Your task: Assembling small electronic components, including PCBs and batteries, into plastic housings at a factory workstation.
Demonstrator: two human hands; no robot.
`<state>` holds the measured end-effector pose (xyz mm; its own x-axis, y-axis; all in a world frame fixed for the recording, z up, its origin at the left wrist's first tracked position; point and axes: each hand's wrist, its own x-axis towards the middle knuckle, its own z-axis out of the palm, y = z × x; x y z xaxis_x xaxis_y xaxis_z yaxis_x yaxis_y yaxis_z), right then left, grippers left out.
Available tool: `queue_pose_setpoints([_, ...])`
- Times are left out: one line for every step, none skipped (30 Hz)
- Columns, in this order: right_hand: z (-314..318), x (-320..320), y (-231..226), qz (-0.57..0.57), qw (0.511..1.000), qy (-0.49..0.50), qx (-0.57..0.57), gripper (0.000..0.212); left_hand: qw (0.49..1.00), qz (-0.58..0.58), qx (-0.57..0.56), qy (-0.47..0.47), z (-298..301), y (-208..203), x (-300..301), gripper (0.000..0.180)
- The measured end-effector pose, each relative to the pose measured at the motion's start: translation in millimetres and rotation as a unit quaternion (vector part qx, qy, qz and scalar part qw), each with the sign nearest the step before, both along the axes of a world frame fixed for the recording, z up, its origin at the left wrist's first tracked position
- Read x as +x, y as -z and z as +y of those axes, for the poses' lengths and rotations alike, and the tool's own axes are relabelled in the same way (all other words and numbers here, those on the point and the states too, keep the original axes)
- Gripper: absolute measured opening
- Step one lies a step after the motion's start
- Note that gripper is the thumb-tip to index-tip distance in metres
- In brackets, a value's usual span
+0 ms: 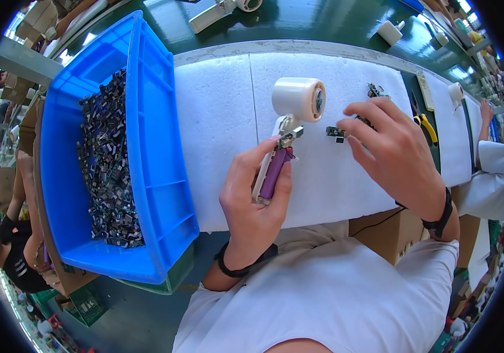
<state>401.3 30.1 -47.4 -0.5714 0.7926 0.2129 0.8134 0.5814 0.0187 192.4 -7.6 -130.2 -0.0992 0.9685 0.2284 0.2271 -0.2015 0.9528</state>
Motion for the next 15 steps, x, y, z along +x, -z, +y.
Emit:
queue_pose_setpoints([-4, -7, -4, 0.063, 0.998, 0.014, -0.005, 0.031, 1.0, 0.001, -0.001, 0.0, 1, 1, 1, 0.037])
queue_pose_setpoints([-6, -13, -7, 0.125, 0.992, 0.028, -0.01, 0.032, 0.999, 0.02, 0.044, -0.001, 3, 3, 2, 0.038])
queue_pose_setpoints([-6, -19, -7, 0.127, 0.991, 0.028, -0.01, 0.032, 0.995, 0.04, 0.089, -0.002, 4, 5, 3, 0.039])
queue_pose_setpoints([-6, -26, -8, 0.158, 0.984, 0.039, -0.077, 0.032, 0.989, 0.059, 0.136, 0.0, 5, 7, 4, 0.04])
queue_pose_setpoints([-6, -32, -8, 0.19, 0.97, 0.048, -0.143, 0.032, 0.989, 0.061, 0.137, 0.002, 4, 8, 6, 0.04])
queue_pose_setpoints([-7, -34, -8, 0.22, 0.951, 0.056, -0.208, 0.031, 0.986, 0.076, 0.147, -0.007, 3, 10, 8, 0.039])
queue_pose_setpoints([-8, -34, -5, 0.223, 0.951, 0.056, -0.207, 0.031, 0.983, 0.092, 0.157, -0.017, 1, 11, 11, 0.039])
queue_pose_setpoints([-9, -33, 3, 0.241, 0.953, 0.041, -0.177, 0.03, 0.98, 0.107, 0.166, -0.027, 0, 11, 11, 0.039])
queue_pose_setpoints([-10, -31, 10, 0.258, 0.954, 0.025, -0.148, 0.028, 0.98, 0.11, 0.166, -0.03, -1, 9, 10, 0.039])
queue_pose_setpoints([-11, -30, 15, 0.275, 0.954, 0.008, -0.12, 0.027, 0.971, 0.156, 0.178, -0.039, -1, 6, 10, 0.038])
queue_pose_setpoints([-12, -30, 16, 0.277, 0.953, 0.004, -0.122, 0.027, 0.96, 0.201, 0.189, -0.048, -2, 3, 9, 0.037])
queue_pose_setpoints([-15, -30, 18, 0.292, 0.95, 0.006, -0.114, 0.026, 0.947, 0.247, 0.199, -0.058, -3, 2, 8, 0.036])
queue_pose_setpoints([-18, -30, 19, 0.308, 0.945, 0.007, -0.106, 0.026, 0.946, 0.249, 0.197, -0.061, -4, 2, 7, 0.036])
queue_pose_setpoints([-21, -30, 20, 0.323, 0.941, 0.009, -0.1, 0.026, 0.954, 0.231, 0.181, -0.067, -5, 3, 7, 0.034])
queue_pose_setpoints([-23, -30, 22, 0.323, 0.941, 0.005, -0.103, 0.026, 0.96, 0.212, 0.166, -0.073, -5, 4, 6, 0.033])
